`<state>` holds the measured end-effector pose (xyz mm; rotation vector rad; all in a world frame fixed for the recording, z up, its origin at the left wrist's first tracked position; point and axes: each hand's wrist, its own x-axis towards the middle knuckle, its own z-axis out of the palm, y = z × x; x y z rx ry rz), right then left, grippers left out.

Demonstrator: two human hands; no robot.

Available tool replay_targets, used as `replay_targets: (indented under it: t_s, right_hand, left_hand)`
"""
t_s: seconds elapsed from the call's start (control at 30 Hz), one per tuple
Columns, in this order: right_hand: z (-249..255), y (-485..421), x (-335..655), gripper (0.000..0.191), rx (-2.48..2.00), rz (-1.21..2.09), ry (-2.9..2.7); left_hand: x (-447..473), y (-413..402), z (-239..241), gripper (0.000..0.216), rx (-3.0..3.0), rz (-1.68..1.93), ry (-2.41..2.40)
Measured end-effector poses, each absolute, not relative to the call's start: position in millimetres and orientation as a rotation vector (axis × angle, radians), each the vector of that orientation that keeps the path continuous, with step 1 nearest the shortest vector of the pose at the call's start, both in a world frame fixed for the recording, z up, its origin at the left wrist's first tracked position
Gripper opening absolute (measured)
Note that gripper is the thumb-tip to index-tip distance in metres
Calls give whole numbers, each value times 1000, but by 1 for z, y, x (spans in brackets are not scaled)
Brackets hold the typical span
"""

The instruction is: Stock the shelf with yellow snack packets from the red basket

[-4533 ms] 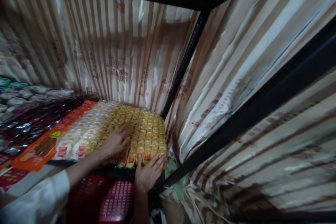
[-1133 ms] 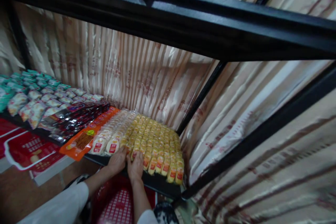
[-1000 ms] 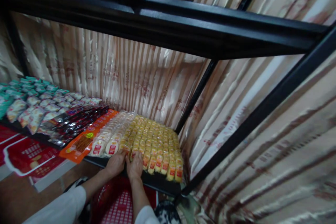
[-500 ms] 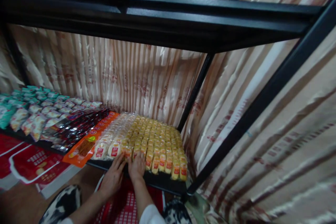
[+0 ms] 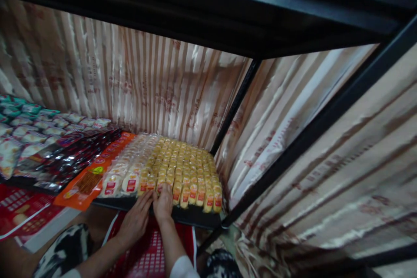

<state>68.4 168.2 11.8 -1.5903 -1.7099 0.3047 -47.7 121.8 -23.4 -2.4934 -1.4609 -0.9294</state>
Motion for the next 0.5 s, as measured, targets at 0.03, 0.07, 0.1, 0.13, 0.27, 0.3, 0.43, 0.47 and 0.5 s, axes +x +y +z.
replay_targets:
  t_s: [0.03,0.07,0.1,0.13,0.27,0.3,0.43,0.47,0.5]
  right_hand:
    - [12,168,70,12,-1581,313,-1705]
    - [13,168,71,15,-1576,316,-1702]
    - [14,168,72,18,-1572,315,-1702]
    - [15,167,73,20,-1567,315,-1704]
    - [20,167,73,22,-1544,310,-1720]
    - [22,167,73,22,-1540,310,-1724]
    - [27,162,72,21,-1541,313,-1732]
    - [29,160,73,22,-1544,314,-1745]
    - [30,157,74,23,-1543,320,-1764]
  left_hand:
    - [-46,124,-24,50,-2500,-936,-1446]
    - [-44,126,-25,50,-2502,-944,-1437]
    - [-44,127,-25,50,-2503,-952,-1435]
    - [-43,128,-26,50,-2503,-956,-1436]
    - [-46,128,-24,53,-2534,-915,-1422]
    - [-47,129,-23,54,-2551,-895,-1415]
    - [-54,130,-16,56,-2621,-820,-1405]
    - [-55,130,-15,56,-2639,-814,-1399]
    - [-56,131,-14,55,-2657,-817,-1386]
